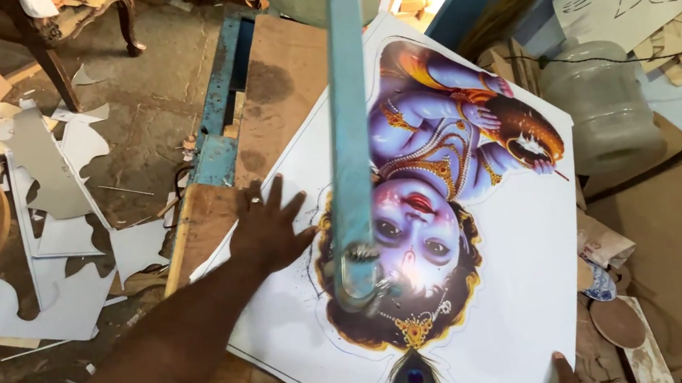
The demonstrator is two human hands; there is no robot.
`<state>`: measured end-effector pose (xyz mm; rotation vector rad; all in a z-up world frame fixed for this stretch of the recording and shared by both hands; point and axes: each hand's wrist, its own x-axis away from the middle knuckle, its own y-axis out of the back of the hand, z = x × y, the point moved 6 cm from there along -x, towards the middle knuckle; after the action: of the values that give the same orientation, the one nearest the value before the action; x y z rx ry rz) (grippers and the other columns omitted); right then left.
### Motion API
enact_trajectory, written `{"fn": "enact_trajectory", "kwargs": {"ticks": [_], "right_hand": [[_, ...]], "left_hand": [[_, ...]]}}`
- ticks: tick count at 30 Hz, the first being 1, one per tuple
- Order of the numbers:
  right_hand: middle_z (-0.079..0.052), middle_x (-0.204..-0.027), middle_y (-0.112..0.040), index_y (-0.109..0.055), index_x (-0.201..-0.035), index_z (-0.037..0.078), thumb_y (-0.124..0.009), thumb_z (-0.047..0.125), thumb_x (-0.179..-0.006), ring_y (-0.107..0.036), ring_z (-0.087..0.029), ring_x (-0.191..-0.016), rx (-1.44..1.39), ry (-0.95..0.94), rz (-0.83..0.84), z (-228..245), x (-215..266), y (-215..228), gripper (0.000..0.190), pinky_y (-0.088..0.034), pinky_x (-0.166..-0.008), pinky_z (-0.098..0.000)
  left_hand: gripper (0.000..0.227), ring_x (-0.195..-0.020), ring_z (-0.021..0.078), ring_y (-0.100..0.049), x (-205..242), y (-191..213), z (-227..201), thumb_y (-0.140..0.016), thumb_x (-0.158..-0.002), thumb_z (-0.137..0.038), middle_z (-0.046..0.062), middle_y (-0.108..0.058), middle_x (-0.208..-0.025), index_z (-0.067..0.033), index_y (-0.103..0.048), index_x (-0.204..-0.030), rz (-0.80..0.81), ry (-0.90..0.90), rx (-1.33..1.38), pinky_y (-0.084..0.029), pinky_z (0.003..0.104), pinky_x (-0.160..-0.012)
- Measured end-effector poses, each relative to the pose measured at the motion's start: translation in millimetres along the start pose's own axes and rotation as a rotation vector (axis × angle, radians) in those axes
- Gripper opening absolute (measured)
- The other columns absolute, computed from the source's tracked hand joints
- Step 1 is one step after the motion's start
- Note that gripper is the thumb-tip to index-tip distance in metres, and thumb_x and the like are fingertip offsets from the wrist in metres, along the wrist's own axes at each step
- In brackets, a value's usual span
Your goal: Cutting a printed image along its contour using a scroll saw in a workshop.
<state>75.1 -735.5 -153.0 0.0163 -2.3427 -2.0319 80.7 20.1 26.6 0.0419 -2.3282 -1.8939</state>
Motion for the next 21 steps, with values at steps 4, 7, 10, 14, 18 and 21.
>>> {"fn": "enact_trajectory", "kwargs": {"ticks": [4, 7, 10, 14, 18, 21], "right_hand": [[-0.01, -0.114, -0.074, -0.047, -0.157, 0.021, -0.052, 0.053, -0.1, -0.069, -0.016, -0.09, 0.117, 0.175, 0.01, -20.1, -66.2, -49.7, 0.065, -0.053, -0.093, -0.0337], [-0.012, -0.116, -0.073, -0.048, -0.155, 0.018, -0.055, 0.053, -0.101, -0.068, -0.018, -0.092, -0.043, 0.142, -0.051, -13.5, -73.5, -49.5, 0.065, -0.053, -0.093, -0.0348], [-0.013, -0.118, -0.072, -0.05, -0.153, 0.015, -0.057, 0.053, -0.101, -0.067, -0.02, -0.095, -0.185, 0.12, -0.107, -16.8, -81.7, -41.8, 0.065, -0.052, -0.093, -0.0359], [-0.015, -0.12, -0.071, -0.052, -0.15, 0.011, -0.061, 0.054, -0.101, -0.065, -0.023, -0.098, -0.374, 0.094, -0.187, -22.6, -97.1, -27.5, 0.065, -0.051, -0.093, -0.0374], [-0.018, -0.122, -0.069, -0.053, -0.147, 0.007, -0.064, 0.055, -0.102, -0.064, -0.025, -0.101, -0.575, 0.064, -0.257, -19.8, -106.5, -24.9, 0.066, -0.05, -0.093, -0.0389], [-0.019, -0.123, -0.068, -0.055, -0.144, 0.004, -0.066, 0.055, -0.102, -0.063, -0.027, -0.104, -0.722, 0.041, -0.298, -21.1, -109.9, -25.3, 0.067, -0.049, -0.093, -0.04]], "left_hand": [[0.08, -0.146, 0.0415, -0.03, -2.9, -3.5, 2.7, -0.048, -0.095, -0.067, 0.022, -0.033, -0.159, -0.0228, -0.034, -0.159, -0.106, 0.061, 0.046, -0.024, 0.062, -0.118], [0.086, -0.137, 0.0389, -0.046, -16.2, 8.4, 9.6, -0.06, -0.09, -0.063, 0.022, -0.046, -0.148, -0.022, -0.038, -0.162, -0.173, 0.23, 0.267, -0.035, 0.058, -0.113], [0.077, -0.128, 0.0422, -0.055, -38.1, 11.1, 24.6, -0.065, -0.092, -0.062, 0.026, -0.055, -0.14, -0.0148, -0.049, -0.151, -0.154, 0.509, 0.365, -0.041, 0.06, -0.104], [0.066, -0.118, 0.0385, -0.066, -44.6, 16.3, 41.0, -0.071, -0.086, -0.063, 0.019, -0.071, -0.124, -0.0097, -0.069, -0.124, -0.063, 0.685, 0.613, -0.05, 0.055, -0.099], [0.063, -0.11, 0.0369, -0.072, -40.5, 13.4, 44.0, -0.071, -0.089, -0.062, 0.019, -0.075, -0.118, -0.0049, -0.076, -0.115, -0.172, 0.665, 0.683, -0.056, 0.048, -0.093], [0.06, -0.109, 0.0377, -0.071, -36.8, 12.9, 46.1, -0.07, -0.09, -0.058, 0.018, -0.075, -0.116, -0.0059, -0.072, -0.118, -0.262, 0.676, 0.744, -0.057, 0.049, -0.09]]}}
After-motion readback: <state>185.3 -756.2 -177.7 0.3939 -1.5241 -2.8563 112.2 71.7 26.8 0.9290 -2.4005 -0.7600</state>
